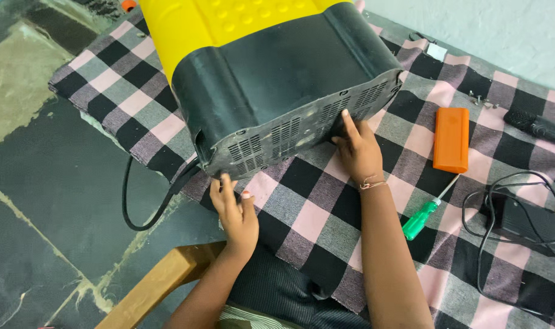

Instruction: The person uses a green screwdriver to tighten screws on the back panel of a yellow and black electronic device. They then reattach the back cover and secure it with additional screws.

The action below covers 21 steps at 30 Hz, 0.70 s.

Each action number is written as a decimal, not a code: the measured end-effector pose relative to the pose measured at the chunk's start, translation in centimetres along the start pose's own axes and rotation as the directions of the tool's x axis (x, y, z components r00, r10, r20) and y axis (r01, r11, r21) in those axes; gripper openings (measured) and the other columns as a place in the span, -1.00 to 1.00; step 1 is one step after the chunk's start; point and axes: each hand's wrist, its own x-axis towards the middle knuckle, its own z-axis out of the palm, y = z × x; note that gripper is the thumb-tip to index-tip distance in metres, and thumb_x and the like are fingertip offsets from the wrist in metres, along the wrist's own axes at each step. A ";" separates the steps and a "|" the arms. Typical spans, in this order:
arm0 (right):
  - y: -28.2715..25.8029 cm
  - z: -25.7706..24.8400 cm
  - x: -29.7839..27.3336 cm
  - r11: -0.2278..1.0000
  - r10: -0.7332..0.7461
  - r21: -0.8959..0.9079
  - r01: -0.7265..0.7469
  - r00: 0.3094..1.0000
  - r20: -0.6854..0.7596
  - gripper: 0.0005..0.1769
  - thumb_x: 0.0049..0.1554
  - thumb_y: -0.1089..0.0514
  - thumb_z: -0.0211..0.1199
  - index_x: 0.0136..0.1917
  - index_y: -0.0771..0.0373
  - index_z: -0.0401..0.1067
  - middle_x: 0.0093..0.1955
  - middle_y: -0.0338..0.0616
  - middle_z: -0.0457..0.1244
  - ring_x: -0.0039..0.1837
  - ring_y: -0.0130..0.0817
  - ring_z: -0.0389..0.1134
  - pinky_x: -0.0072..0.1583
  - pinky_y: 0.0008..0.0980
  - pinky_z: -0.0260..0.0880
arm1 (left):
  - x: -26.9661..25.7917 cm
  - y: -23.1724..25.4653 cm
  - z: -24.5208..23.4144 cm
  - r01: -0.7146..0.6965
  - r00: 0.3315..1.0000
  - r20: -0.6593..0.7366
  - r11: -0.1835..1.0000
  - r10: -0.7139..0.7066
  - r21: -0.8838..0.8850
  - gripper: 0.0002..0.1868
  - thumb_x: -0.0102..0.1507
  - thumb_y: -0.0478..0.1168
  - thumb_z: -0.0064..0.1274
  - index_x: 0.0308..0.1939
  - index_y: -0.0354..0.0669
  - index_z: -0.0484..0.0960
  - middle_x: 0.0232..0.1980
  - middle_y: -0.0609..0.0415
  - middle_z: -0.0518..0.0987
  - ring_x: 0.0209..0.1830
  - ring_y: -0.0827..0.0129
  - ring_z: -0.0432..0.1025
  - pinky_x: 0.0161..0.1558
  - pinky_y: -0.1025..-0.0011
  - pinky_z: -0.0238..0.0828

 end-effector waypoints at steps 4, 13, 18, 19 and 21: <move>0.2 0.4 -0.3 0.999 0.008 0.037 -0.008 1.000 0.001 -0.11 0.10 0.33 0.41 0.62 0.08 0.14 0.02 0.01 0.23 -0.01 -0.07 0.36 0.03 -0.21 0.43 | 0.8 0.3 -0.3 0.019 0.998 0.054 0.960 -0.036 0.281 -0.28 0.37 -0.35 0.02 0.57 -0.27 0.08 0.47 -0.41 0.01 0.04 0.13 0.39 -0.09 0.33 0.54; -0.1 0.0 -0.1 0.994 0.095 -0.048 -0.097 0.995 -0.039 -0.11 0.13 0.34 0.41 0.62 0.07 0.12 0.06 -0.06 0.24 0.03 -0.14 0.34 0.05 -0.25 0.43 | 0.1 0.0 -1.2 0.049 0.998 0.046 0.995 -0.045 -0.090 -0.22 0.42 -0.45 -0.12 0.62 -0.35 -0.20 0.47 -0.24 0.07 0.06 0.38 0.46 -0.02 0.45 0.63; 2.5 0.4 -0.4 0.929 0.337 0.234 -0.286 0.914 -0.224 -0.07 0.12 0.43 0.30 0.66 0.14 0.00 0.21 -0.02 0.19 0.15 -0.32 0.32 0.06 -0.45 0.46 | -0.5 0.2 -2.0 0.213 0.977 0.072 0.950 -0.202 -0.229 -0.28 0.42 -0.48 -0.17 0.62 -0.30 -0.10 0.43 -0.13 0.17 0.03 0.36 0.48 -0.01 0.39 0.70; 3.4 0.4 -0.6 0.889 0.401 0.329 -0.319 0.888 -0.223 -0.11 0.17 0.42 0.29 0.66 0.13 0.01 0.24 -0.03 0.20 0.17 -0.34 0.33 0.10 -0.45 0.46 | -0.6 0.2 -2.0 0.214 0.977 0.062 0.948 -0.205 -0.235 -0.29 0.42 -0.47 -0.16 0.61 -0.31 -0.09 0.42 -0.13 0.17 0.00 0.37 0.49 -0.05 0.41 0.69; 5.0 0.8 -0.7 0.781 0.521 0.506 -0.365 0.829 -0.206 -0.19 0.28 0.40 0.27 0.68 0.10 0.03 0.29 -0.06 0.23 0.21 -0.38 0.35 0.18 -0.47 0.45 | -0.5 0.0 -1.7 0.215 0.977 0.045 0.944 -0.210 -0.252 -0.31 0.41 -0.46 -0.15 0.58 -0.32 -0.06 0.40 -0.14 0.18 -0.05 0.38 0.49 -0.11 0.44 0.67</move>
